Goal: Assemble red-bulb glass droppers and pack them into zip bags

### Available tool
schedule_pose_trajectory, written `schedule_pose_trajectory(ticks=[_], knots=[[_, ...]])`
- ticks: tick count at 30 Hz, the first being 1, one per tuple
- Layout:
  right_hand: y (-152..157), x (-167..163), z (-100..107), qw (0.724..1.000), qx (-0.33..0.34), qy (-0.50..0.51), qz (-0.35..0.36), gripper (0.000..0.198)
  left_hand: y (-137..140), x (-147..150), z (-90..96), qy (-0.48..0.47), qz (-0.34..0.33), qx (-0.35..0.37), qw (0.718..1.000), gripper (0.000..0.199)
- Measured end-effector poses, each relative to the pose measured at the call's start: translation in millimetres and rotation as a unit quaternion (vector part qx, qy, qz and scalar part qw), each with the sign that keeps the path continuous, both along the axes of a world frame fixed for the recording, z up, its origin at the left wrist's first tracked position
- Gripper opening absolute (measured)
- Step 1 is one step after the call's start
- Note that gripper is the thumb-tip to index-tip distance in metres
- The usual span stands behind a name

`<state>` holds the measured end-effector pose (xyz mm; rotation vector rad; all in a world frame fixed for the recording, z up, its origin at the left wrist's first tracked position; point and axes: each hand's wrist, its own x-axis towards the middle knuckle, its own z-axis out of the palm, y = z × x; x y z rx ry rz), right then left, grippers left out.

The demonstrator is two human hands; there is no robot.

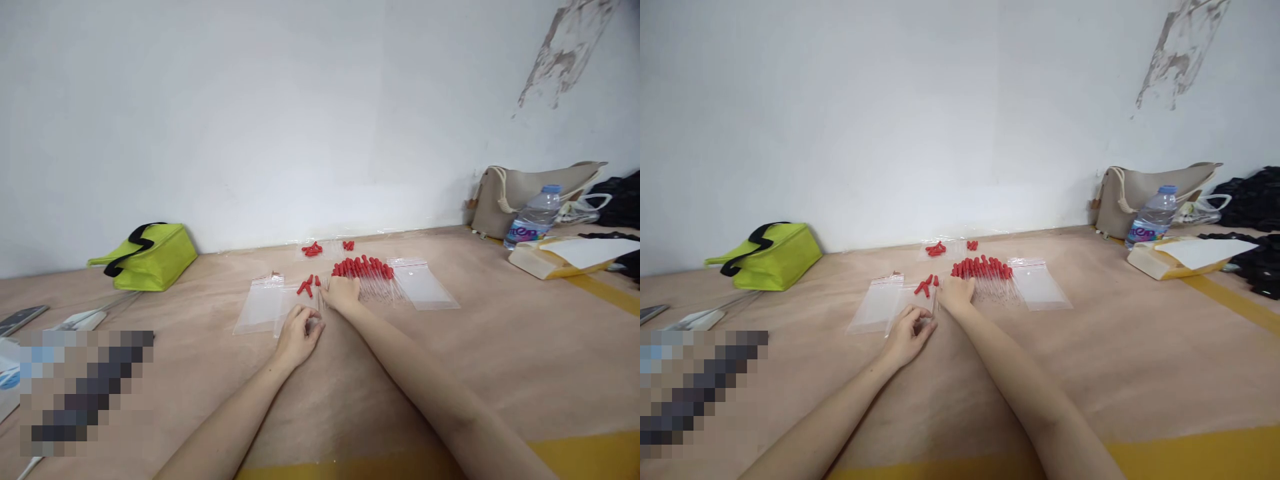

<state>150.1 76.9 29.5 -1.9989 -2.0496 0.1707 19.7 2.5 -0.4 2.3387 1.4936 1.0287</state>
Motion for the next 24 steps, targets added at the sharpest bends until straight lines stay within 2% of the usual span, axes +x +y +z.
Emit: schedule_pose_trajectory(ticks=[5, 8, 14, 20, 24], knots=[[9, -6, 4, 0.999, -0.032, 0.002, -0.012, 0.032, 2, -1, -2.3, -0.010, 0.001, -0.010, 1.000, 0.009], [14, -7, 6, 0.999, -0.049, 0.004, -0.013, 0.026, 8, -3, -4.5, -0.040, 0.023, -0.029, 0.998, 0.010], [15, -8, 6, 0.999, -0.044, 0.012, -0.011, 0.022, 23, -18, -4.7, -0.097, 0.067, -0.049, 0.992, 0.016], [3, 5, 8, 1.000, -0.005, 0.013, 0.007, 0.030, 32, -30, 6.3, -0.063, 0.111, -0.035, 0.991, 0.018], [-19, 32, -1, 0.995, 0.087, 0.000, 0.041, 0.027, 49, -20, 15.9, 0.034, 0.123, 0.018, 0.992, 0.012]])
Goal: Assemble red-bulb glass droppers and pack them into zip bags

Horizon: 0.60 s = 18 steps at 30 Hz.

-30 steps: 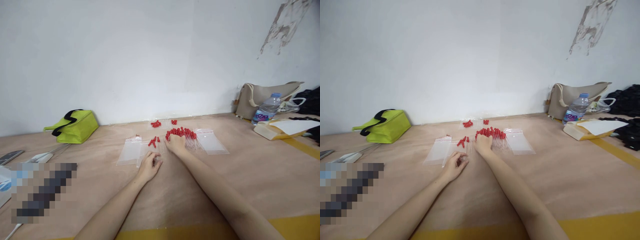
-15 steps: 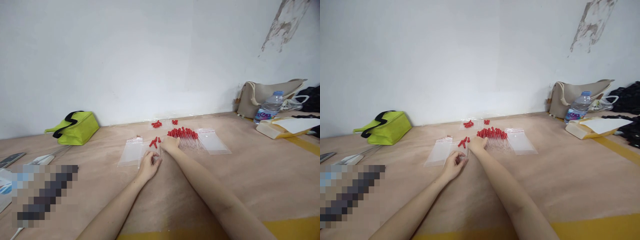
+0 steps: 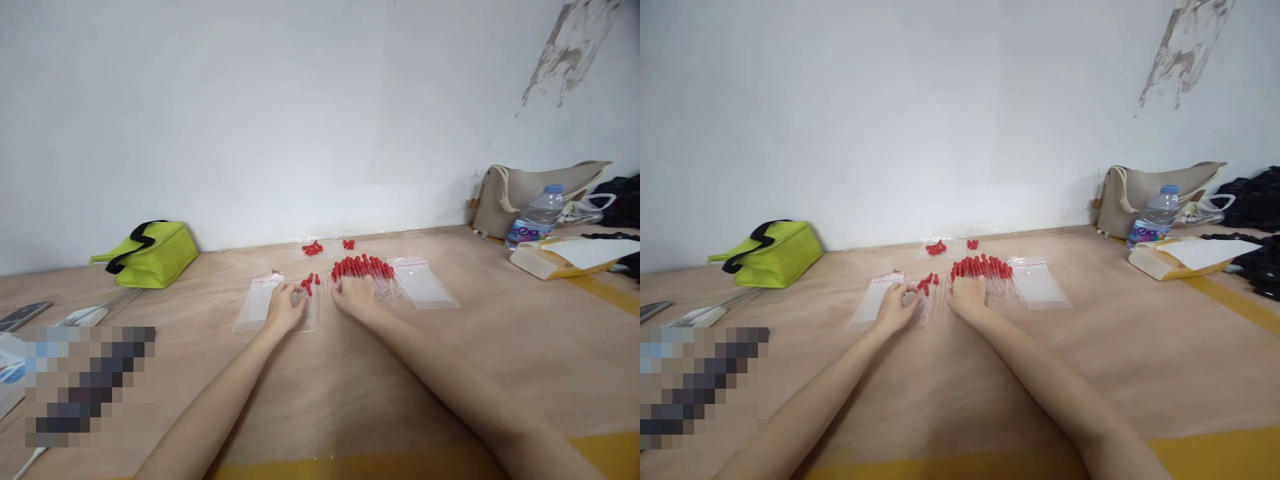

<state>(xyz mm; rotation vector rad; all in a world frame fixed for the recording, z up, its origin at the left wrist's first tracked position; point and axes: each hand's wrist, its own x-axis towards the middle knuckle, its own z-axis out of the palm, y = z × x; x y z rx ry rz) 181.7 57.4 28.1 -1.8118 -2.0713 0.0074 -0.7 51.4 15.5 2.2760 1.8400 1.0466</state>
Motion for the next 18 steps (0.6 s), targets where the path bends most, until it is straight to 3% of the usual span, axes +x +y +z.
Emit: schedule_pose_trajectory(ticks=[4, 8, 18], knots=[[-29, 36, -16, 0.994, 0.101, 0.022, 0.047, 0.022, 25, 20, 4.3, 0.097, 0.023, 0.005, 0.995, 0.016], [-51, 60, -25, 0.984, 0.159, 0.047, 0.069, 0.019, 47, 39, 2.6, 0.126, 0.054, -0.002, 0.991, 0.024], [-56, 62, -31, 0.978, 0.183, 0.072, 0.076, 0.016, 71, 61, 5.9, 0.160, 0.140, -0.056, 0.976, 0.027]])
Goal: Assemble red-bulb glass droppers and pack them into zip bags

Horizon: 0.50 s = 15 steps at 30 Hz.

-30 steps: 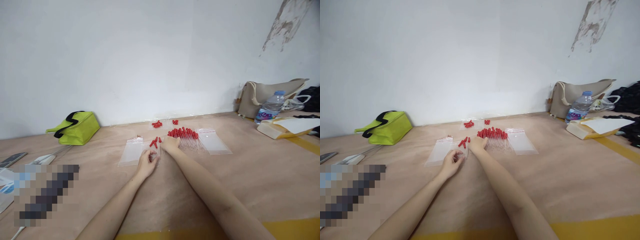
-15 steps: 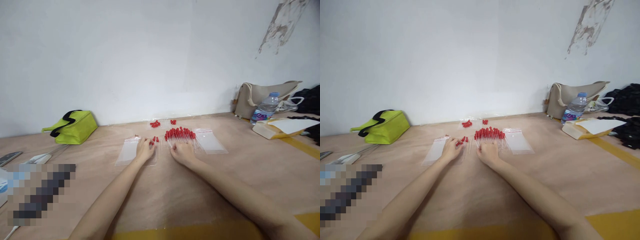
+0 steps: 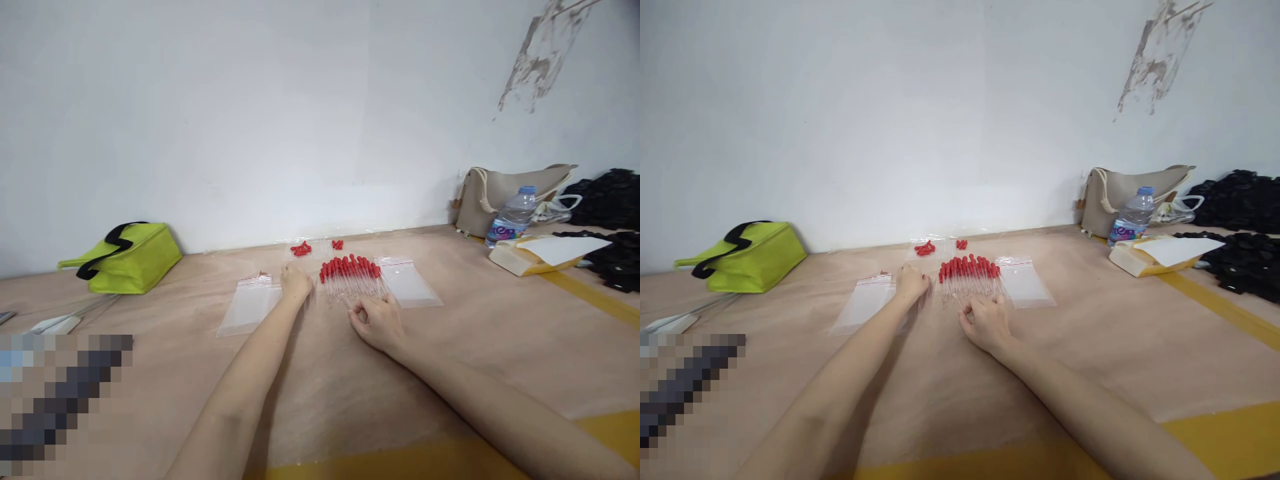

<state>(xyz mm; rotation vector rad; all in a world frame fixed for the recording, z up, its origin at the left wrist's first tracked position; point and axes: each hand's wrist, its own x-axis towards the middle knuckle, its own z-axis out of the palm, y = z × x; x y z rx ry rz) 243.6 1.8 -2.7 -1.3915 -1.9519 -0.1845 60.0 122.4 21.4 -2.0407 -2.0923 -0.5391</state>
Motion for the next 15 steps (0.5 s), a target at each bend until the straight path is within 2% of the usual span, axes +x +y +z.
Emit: schedule_pose_trajectory(ticks=[6, 12, 15], knots=[[0, 2, -1, 1.000, -0.002, 0.008, -0.005, 0.015, -2, 3, 1.5, -0.008, -0.003, -0.007, 1.000, 0.022], [1, 3, -3, 1.000, -0.001, 0.011, -0.002, 0.014, -4, 3, 10.9, -0.073, -0.015, 0.004, 0.997, 0.012], [3, 5, -7, 1.000, 0.006, 0.023, 0.003, 0.013, -18, -2, 19.6, -0.120, -0.065, 0.008, 0.991, 0.024]])
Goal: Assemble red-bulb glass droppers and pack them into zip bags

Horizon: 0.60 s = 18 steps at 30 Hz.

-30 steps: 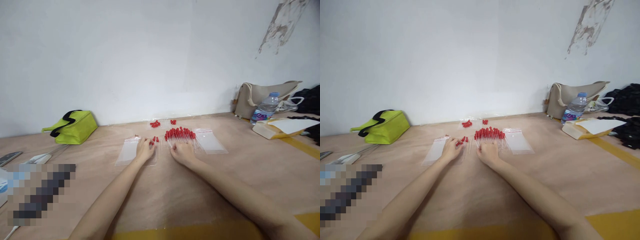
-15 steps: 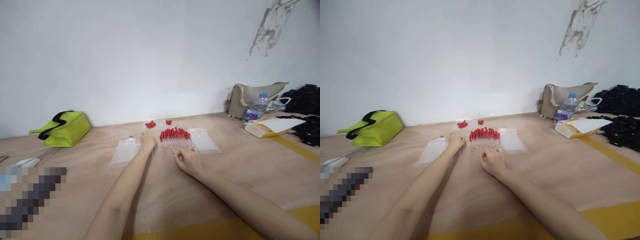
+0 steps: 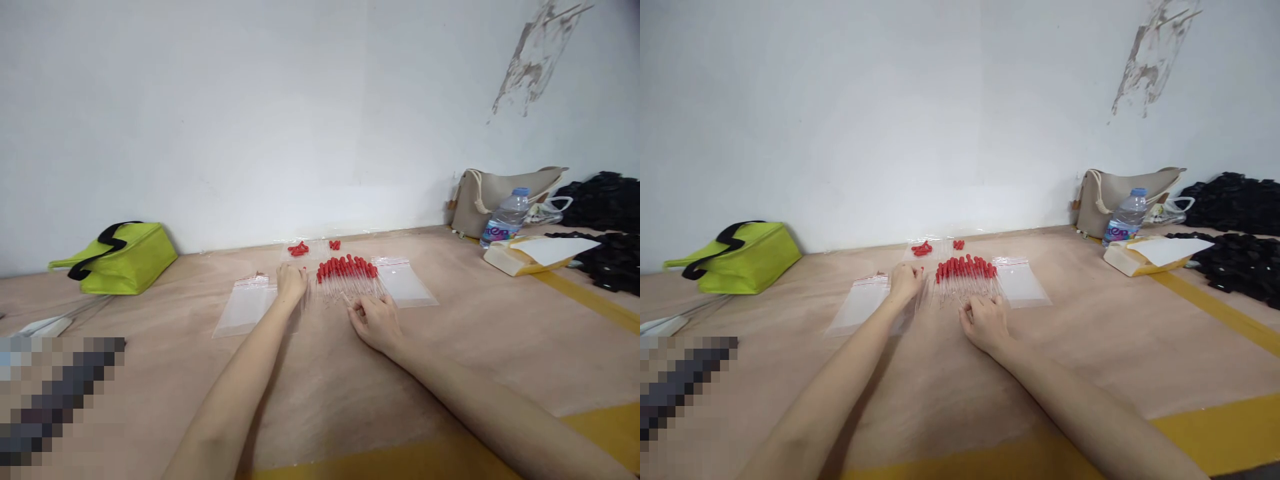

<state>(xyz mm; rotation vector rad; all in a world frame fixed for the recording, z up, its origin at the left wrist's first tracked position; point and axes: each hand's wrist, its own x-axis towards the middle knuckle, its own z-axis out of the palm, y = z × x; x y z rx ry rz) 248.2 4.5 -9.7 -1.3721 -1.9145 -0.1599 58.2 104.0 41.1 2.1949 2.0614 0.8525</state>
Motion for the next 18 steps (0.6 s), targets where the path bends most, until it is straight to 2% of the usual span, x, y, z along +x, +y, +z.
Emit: schedule_pose_trajectory(ticks=[2, 5, 7, 8, 10, 13, 16, 18], knots=[[2, 1, -3, 1.000, -0.002, 0.013, 0.015, 0.012, -20, -6, 1.3, -0.031, -0.056, -0.007, 0.998, 0.029], [2, 0, -5, 0.997, -0.021, 0.044, 0.061, 0.011, -61, -17, -9.8, -0.079, -0.139, -0.031, 0.987, 0.022], [1, -2, -4, 0.992, -0.038, 0.066, 0.103, 0.010, -86, -23, -23.6, -0.205, -0.231, -0.097, 0.946, 0.019], [0, -2, -3, 0.988, -0.045, 0.075, 0.125, 0.010, -95, -24, -30.5, -0.249, -0.245, -0.124, 0.929, 0.019], [-3, -4, -1, 0.982, -0.048, 0.083, 0.165, 0.011, -109, -26, -41.3, -0.282, -0.260, -0.132, 0.914, 0.018], [-7, -6, 0, 0.977, -0.039, 0.079, 0.196, 0.019, -115, -25, -45.4, -0.233, -0.281, -0.097, 0.926, 0.024], [-9, -7, -1, 0.975, -0.035, 0.055, 0.211, 0.019, -114, -24, -40.2, -0.163, -0.296, -0.073, 0.938, 0.023], [-9, -7, -2, 0.975, -0.033, 0.038, 0.218, 0.018, -114, -24, -37.0, -0.151, -0.300, -0.067, 0.939, 0.025]])
